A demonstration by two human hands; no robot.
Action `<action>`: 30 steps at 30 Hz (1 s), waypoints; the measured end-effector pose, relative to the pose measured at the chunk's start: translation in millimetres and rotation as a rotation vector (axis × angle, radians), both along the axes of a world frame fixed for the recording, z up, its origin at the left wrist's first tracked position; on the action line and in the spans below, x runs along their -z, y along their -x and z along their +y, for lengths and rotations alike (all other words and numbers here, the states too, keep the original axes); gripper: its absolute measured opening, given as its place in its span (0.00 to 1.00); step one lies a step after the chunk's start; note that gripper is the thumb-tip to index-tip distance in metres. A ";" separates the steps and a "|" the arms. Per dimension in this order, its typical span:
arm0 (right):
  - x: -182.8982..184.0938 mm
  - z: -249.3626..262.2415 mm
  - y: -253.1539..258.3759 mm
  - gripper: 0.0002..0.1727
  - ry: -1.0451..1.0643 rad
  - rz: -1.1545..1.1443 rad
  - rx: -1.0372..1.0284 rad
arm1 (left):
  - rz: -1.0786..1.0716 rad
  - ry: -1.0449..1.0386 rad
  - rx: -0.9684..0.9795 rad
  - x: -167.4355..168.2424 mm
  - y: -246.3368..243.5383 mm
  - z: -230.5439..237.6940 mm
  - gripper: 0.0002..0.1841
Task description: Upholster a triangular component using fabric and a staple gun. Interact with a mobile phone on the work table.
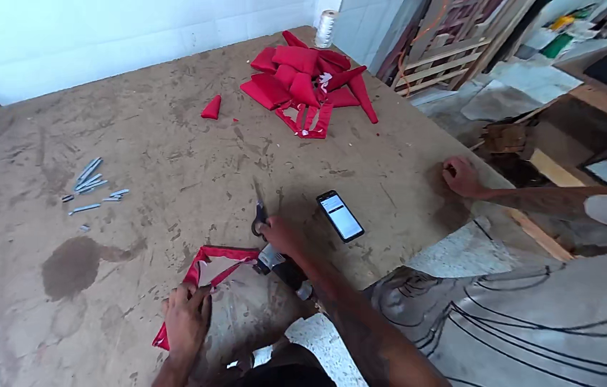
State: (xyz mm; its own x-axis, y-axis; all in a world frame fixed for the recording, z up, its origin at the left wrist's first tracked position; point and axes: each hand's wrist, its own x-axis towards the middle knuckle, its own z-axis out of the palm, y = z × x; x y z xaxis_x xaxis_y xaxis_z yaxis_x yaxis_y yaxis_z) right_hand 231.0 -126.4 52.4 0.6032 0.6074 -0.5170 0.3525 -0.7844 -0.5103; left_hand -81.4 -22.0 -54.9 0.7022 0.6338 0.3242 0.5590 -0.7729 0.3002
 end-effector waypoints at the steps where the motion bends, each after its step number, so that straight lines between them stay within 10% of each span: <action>1: 0.1 10.2 -3.1 0.25 -0.035 -0.032 -0.018 | 0.001 -0.001 0.010 -0.5 1.5 3.0 0.12; 5: -15.9 51.7 44.6 0.18 -0.158 -0.064 -0.348 | 0.011 -0.040 0.037 2.5 6.0 13.7 0.11; 14: -11.9 135.7 126.3 0.15 0.317 -0.193 -1.093 | -0.013 -0.088 0.112 16.6 11.4 16.1 0.11; 30: 15.0 163.9 138.1 0.18 0.450 -0.140 -0.934 | -0.285 0.223 0.129 6.9 8.3 41.2 0.11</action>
